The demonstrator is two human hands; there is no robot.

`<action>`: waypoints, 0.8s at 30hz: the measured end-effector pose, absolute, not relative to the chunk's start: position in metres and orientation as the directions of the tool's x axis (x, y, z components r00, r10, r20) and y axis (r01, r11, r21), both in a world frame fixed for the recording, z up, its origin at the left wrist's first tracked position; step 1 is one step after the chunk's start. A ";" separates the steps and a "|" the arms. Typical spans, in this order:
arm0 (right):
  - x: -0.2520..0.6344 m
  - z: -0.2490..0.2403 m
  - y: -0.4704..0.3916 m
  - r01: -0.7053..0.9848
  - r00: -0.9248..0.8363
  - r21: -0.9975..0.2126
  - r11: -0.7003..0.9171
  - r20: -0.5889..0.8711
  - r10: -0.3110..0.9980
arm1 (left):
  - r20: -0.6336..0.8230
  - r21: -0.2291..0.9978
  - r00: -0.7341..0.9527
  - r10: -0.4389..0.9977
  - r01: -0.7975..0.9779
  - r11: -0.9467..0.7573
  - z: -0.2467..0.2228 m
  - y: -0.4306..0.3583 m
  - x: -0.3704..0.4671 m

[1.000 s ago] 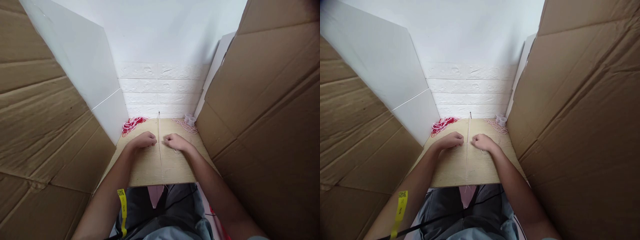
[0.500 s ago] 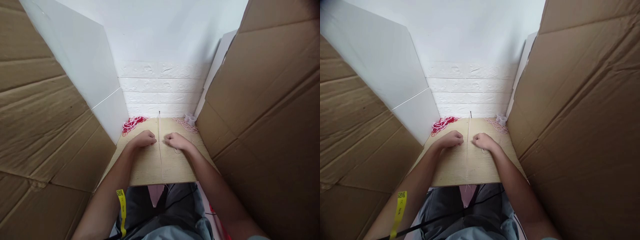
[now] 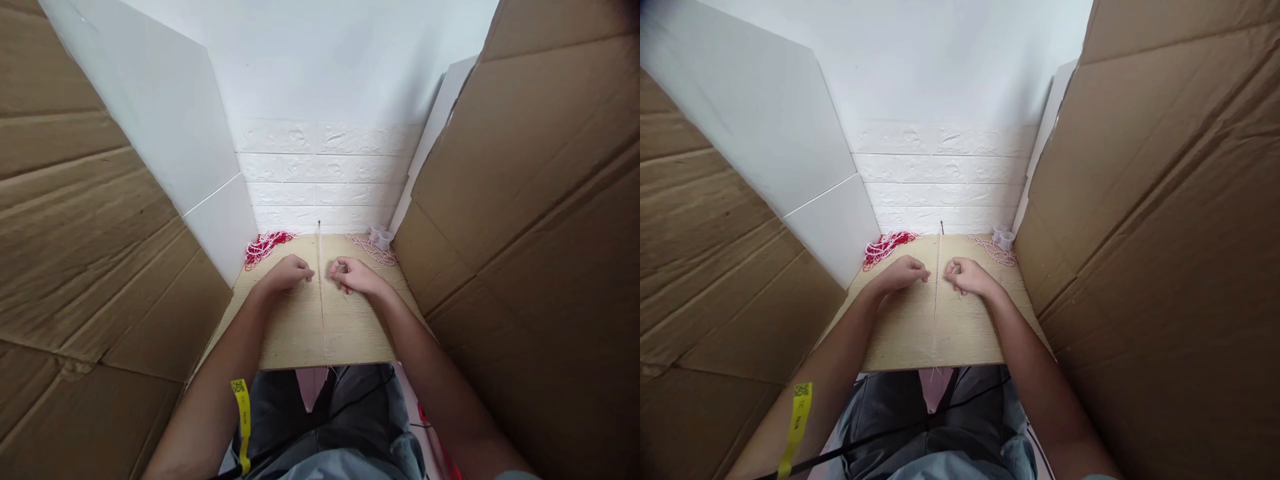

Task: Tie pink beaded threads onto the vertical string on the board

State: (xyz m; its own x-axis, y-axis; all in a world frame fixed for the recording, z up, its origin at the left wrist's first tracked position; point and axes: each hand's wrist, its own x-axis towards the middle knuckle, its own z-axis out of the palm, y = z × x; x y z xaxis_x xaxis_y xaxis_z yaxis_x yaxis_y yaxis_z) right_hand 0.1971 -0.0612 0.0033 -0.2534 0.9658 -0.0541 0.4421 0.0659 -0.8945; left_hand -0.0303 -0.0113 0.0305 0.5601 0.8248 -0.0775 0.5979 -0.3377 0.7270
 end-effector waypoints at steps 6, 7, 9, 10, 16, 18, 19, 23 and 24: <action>0.185 0.000 -0.060 0.395 -0.255 -0.918 -0.043 -0.155 0.955 | 0.000 0.737 0.601 0.800 0.540 -0.406 0.026 -0.010 -0.029; 0.185 -0.002 -0.059 0.401 -0.249 -0.915 -0.038 -0.148 0.957 | -0.007 0.736 0.606 0.795 0.542 -0.407 0.027 -0.010 -0.029; 0.185 -0.005 -0.058 0.416 -0.240 -0.910 -0.003 -0.113 0.964 | -0.014 0.739 0.620 0.785 0.535 -0.409 0.028 -0.011 -0.028; 0.186 -0.006 -0.057 0.426 -0.239 -0.904 0.029 -0.081 0.968 | -0.014 0.745 0.628 0.778 0.526 -0.411 0.028 -0.011 -0.028; 0.190 -0.012 -0.054 0.463 -0.230 -0.863 0.204 0.106 0.968 | 0.015 0.767 0.697 0.717 0.452 -0.455 0.025 -0.011 -0.027; 0.190 -0.014 -0.053 0.473 -0.219 -0.858 0.200 0.106 0.970 | 0.022 0.776 0.731 0.682 0.418 -0.473 0.024 -0.011 -0.027; 0.190 -0.014 -0.053 0.482 -0.214 -0.853 0.200 0.107 0.971 | 0.025 0.779 0.744 0.667 0.404 -0.480 0.023 -0.011 -0.026; 0.189 -0.014 -0.052 0.476 -0.207 -0.842 0.253 0.173 0.963 | 0.016 0.782 0.777 0.629 0.383 -0.492 0.025 -0.012 -0.024; 0.188 -0.013 -0.051 0.455 -0.206 -0.847 0.273 0.199 0.958 | 0.013 0.783 0.782 0.623 0.379 -0.493 0.025 -0.012 -0.023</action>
State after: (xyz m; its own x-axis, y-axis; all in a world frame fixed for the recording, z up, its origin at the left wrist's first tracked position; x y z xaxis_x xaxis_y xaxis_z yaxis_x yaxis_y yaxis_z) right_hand 0.1881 -0.0515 -0.0134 -0.2057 0.9582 0.1987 0.4554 0.2735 -0.8472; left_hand -0.0232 -0.0122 0.0252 0.7823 0.6228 0.0128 0.3794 -0.4926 0.7832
